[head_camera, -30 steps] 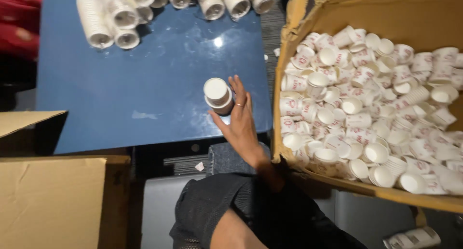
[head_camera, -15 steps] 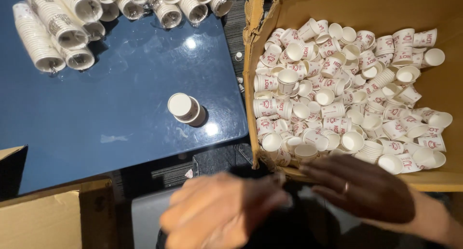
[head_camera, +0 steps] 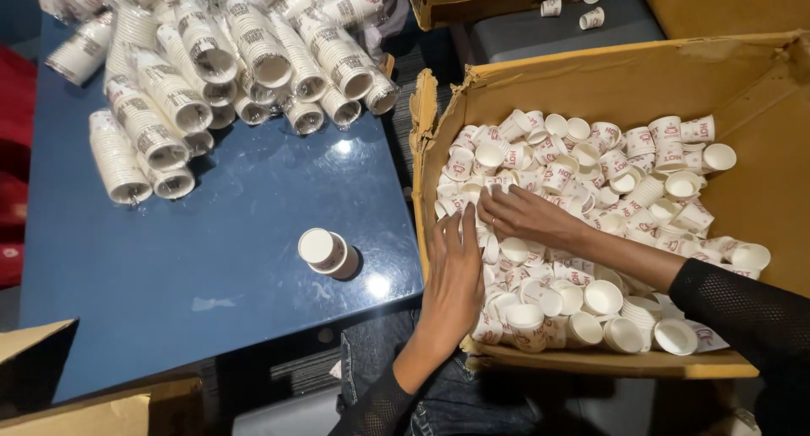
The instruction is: Sorting and stacking paper cups from a large cardboard box into stacks and plastic bags.
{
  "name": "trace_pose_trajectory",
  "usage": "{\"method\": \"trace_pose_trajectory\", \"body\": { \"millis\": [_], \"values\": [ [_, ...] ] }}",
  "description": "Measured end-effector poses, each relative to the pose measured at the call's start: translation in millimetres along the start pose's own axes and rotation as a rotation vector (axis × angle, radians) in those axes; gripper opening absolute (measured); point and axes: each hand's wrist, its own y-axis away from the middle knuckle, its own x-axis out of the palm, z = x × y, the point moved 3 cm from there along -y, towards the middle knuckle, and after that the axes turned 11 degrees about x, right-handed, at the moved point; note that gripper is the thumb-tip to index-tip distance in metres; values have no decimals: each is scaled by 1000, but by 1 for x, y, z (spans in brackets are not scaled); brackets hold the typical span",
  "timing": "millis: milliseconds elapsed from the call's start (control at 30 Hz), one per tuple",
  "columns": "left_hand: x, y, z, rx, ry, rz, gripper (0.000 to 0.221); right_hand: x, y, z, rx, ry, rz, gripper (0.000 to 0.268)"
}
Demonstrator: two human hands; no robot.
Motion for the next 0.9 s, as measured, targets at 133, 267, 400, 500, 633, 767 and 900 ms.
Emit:
{"method": "trace_pose_trajectory", "body": {
  "millis": [133, 267, 400, 500, 633, 767, 900],
  "values": [
    [8, 5, 5, -20, -62, -32, 73, -45, -11, -23, 274, -351, -61, 61],
    [-2, 1, 4, -33, 130, -166, 68, -107, -9, -42, 753, -1138, 102, 55],
    [6, 8, 9, -69, 234, -147, 62, -124, 2, -29, 817, -1284, 155, 56],
    [9, 13, 14, -72, 202, -136, 59, -139, 4, -17, 748, -1306, 23, 52],
    [-7, 11, 7, -17, 301, -211, 60, -146, 5, -6, 759, -1392, -34, 46],
    [-10, 14, 6, -52, 386, -228, 54, -159, 3, -2, 817, -1360, -19, 44],
    [-18, 15, -1, -7, 378, -302, 54, -163, 4, -1, 814, -1350, -106, 41]
  ]
}}
